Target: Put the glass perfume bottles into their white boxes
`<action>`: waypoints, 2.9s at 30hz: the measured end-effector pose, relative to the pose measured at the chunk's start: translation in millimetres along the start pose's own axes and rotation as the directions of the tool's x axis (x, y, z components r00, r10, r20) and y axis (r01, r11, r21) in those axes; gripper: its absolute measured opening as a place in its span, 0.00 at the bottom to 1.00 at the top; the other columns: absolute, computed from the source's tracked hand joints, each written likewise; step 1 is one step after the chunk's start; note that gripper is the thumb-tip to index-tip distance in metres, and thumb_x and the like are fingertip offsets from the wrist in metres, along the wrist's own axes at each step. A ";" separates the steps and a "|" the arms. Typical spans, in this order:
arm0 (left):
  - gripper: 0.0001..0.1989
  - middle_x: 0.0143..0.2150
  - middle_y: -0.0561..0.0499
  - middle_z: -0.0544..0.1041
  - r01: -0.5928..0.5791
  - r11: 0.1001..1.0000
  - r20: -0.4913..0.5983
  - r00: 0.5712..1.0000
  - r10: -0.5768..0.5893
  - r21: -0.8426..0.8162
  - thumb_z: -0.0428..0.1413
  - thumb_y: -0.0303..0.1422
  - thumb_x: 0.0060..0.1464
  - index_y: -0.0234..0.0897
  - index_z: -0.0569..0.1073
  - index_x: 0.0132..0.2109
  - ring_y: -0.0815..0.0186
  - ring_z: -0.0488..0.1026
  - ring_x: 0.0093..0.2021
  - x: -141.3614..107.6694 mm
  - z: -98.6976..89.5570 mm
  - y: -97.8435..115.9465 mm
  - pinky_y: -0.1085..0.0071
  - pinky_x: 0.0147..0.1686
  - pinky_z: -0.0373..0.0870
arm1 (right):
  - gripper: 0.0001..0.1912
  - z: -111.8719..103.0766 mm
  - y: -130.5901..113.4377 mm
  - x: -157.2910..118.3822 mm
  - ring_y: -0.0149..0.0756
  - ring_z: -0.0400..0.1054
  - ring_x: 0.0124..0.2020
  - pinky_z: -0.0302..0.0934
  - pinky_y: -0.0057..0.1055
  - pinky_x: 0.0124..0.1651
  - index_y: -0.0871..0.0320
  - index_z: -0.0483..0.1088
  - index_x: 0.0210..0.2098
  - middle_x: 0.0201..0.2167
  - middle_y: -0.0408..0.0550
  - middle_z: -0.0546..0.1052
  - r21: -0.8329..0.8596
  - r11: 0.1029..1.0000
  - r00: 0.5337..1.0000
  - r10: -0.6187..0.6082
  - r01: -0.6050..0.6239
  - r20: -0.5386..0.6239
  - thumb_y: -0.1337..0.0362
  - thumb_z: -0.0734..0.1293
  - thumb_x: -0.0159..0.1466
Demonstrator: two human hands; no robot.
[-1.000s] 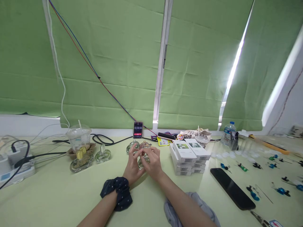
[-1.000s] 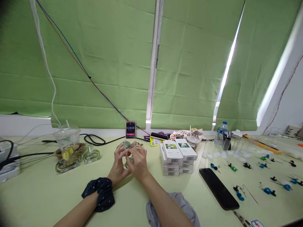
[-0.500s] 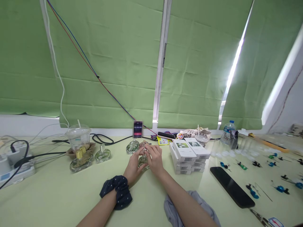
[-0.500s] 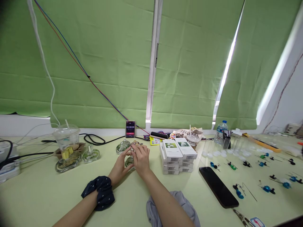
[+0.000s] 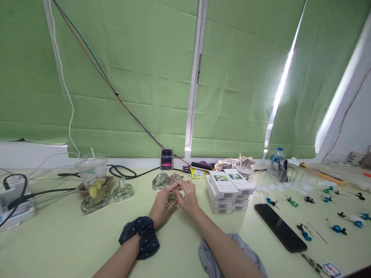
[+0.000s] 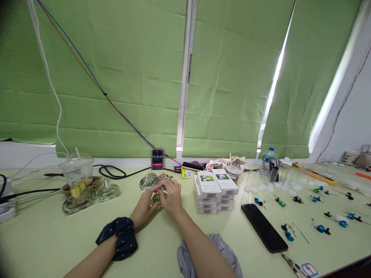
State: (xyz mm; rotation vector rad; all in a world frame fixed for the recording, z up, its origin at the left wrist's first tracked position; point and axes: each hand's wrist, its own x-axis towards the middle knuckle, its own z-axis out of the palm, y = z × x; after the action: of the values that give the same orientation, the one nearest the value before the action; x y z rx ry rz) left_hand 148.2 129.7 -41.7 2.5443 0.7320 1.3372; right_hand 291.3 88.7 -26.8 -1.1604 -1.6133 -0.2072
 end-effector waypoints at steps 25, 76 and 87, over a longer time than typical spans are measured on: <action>0.23 0.52 0.47 0.72 0.022 0.999 -0.019 1.000 -0.023 -0.029 0.57 0.26 0.52 0.42 0.63 0.55 0.59 0.69 0.53 1.5 7.8 -15.5 0.58 0.52 0.65 | 0.16 10.1 0.8 1.2 0.33 0.65 0.32 0.64 0.31 0.38 0.59 0.62 0.47 0.33 0.47 0.71 0.208 0.977 0.997 0.056 -0.044 -0.053 0.65 0.61 0.59; 0.21 0.42 0.41 0.71 0.330 0.849 -0.449 0.885 -0.126 0.413 0.46 0.32 0.59 0.31 0.60 0.59 0.53 0.68 0.43 -13.9 -61.9 -57.4 0.56 0.45 0.64 | 0.14 15.9 22.3 -9.9 0.35 0.67 0.32 0.60 0.28 0.33 0.58 0.68 0.37 0.33 0.47 0.76 0.220 0.945 0.970 0.237 -0.242 0.051 0.57 0.56 0.66; 0.26 0.48 0.38 0.68 0.536 0.776 -0.534 0.785 -0.313 0.333 0.47 0.27 0.53 0.30 0.57 0.60 0.50 0.65 0.49 -28.2 -74.0 -70.0 0.52 0.50 0.62 | 0.14 16.0 22.0 -11.6 0.35 0.67 0.32 0.61 0.29 0.33 0.57 0.68 0.38 0.33 0.47 0.75 0.224 0.937 0.963 0.254 -0.268 0.089 0.57 0.56 0.66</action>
State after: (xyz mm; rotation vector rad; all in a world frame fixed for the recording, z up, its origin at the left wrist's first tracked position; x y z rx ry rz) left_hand 50.9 170.8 -45.0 2.1206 1.8250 1.7478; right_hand 296.8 103.6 -51.8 -1.1897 -1.4697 0.1875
